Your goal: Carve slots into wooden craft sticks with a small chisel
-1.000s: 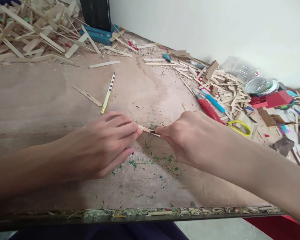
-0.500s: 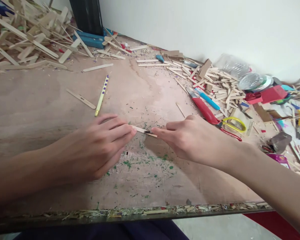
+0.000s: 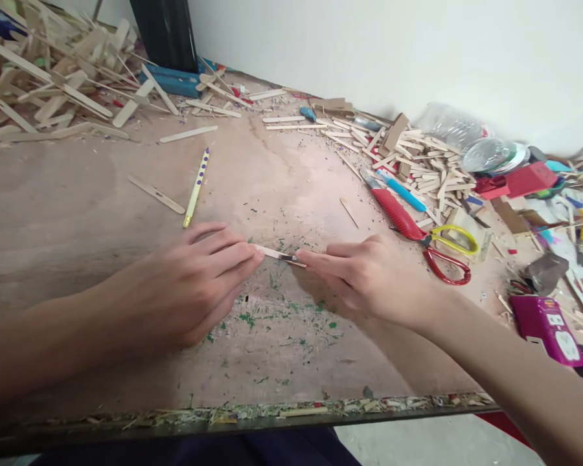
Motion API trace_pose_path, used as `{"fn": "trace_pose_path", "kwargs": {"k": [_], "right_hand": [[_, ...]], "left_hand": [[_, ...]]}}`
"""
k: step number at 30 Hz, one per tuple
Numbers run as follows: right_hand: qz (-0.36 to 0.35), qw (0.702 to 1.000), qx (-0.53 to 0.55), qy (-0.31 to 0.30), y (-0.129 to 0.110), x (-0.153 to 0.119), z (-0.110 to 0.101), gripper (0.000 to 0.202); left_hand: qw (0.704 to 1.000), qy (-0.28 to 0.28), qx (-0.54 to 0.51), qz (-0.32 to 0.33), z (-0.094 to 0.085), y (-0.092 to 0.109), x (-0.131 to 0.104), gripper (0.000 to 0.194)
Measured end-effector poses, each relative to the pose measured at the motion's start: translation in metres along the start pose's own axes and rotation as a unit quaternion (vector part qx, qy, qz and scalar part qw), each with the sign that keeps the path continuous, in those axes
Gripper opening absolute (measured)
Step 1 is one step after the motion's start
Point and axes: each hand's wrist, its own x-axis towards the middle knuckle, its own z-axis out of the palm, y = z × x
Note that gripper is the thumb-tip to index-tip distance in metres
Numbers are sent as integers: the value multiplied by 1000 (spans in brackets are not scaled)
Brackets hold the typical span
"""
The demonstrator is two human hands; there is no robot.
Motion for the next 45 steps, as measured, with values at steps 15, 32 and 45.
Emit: {"fn": "trace_pose_path", "kwargs": {"k": [15, 32, 45], "right_hand": [[57, 997, 50, 11, -7, -4, 7, 35], [125, 977, 168, 44, -11, -4, 6, 28], [134, 980, 145, 33, -16, 10, 16, 32]], "left_hand": [[1000, 15, 20, 5, 3, 2, -1, 37], [997, 45, 57, 5, 4, 0, 1, 33], [989, 79, -110, 67, -2, 17, -3, 25]]}}
